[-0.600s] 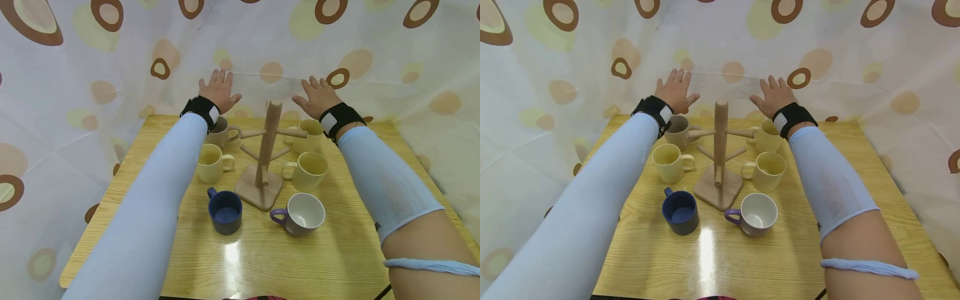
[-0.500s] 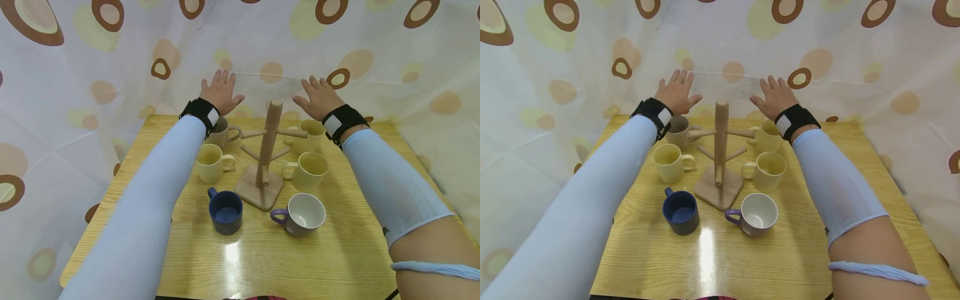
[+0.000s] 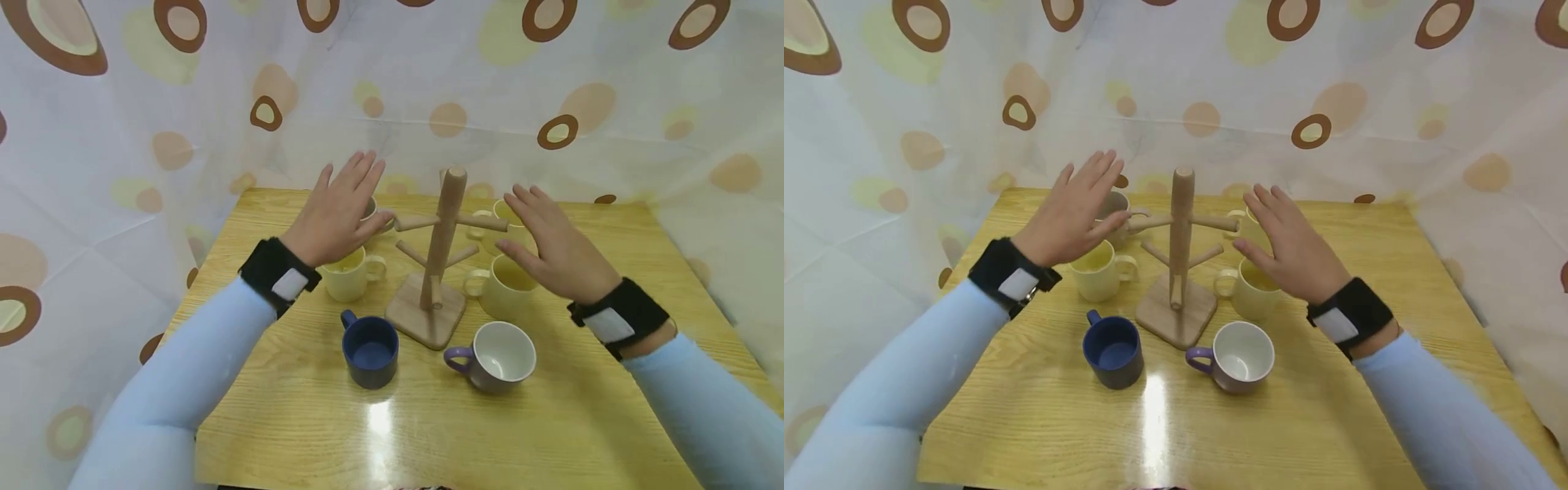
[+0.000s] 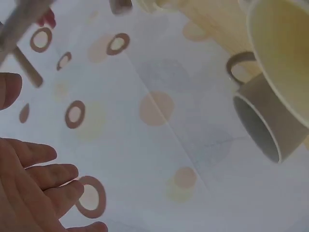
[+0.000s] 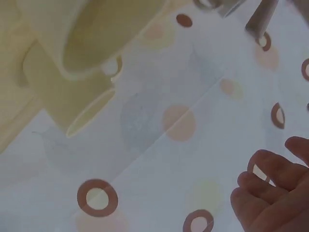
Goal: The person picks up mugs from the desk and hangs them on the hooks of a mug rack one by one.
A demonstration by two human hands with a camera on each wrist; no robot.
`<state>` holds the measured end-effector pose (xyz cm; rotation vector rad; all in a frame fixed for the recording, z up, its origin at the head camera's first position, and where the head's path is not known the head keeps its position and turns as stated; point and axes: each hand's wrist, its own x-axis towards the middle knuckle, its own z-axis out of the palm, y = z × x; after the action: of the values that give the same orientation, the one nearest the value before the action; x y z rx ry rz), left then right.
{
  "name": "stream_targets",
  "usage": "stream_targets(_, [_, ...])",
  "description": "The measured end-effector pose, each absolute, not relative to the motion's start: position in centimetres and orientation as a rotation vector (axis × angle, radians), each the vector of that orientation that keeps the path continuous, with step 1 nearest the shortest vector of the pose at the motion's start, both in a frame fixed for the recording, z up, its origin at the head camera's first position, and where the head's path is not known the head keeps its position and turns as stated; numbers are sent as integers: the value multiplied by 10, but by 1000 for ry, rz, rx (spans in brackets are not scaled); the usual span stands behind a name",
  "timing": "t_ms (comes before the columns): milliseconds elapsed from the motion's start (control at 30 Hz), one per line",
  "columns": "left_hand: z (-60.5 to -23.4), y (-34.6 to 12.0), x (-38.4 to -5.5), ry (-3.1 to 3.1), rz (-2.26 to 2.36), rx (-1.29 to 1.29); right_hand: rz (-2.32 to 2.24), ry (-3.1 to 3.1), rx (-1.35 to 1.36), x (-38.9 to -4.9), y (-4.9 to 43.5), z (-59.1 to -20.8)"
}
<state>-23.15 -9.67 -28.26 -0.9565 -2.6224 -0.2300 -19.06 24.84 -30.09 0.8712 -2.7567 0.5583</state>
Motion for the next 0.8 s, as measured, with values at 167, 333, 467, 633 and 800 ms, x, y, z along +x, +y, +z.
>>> stream_targets(167, [-309,-111,-173,-2368,-461,-1160,557,-2657,1059,-135,244,-338])
stream_targets(333, [-333,-115,-133,-2316,-652,-1258,457,-2718,1177,-106,239,-372])
stream_targets(467, [-347,-112,-114,-2372,-734,-1235,396,-2754,1197,-99,237,-387])
stream_targets(633, [-360,-102,-107,-2357,-787,-1254,525,-2716,1133,-101,233,-391])
stream_targets(800, [-366,-88,-105,-2327,-793,-1291,1109,-2687,950,-102,220,-386])
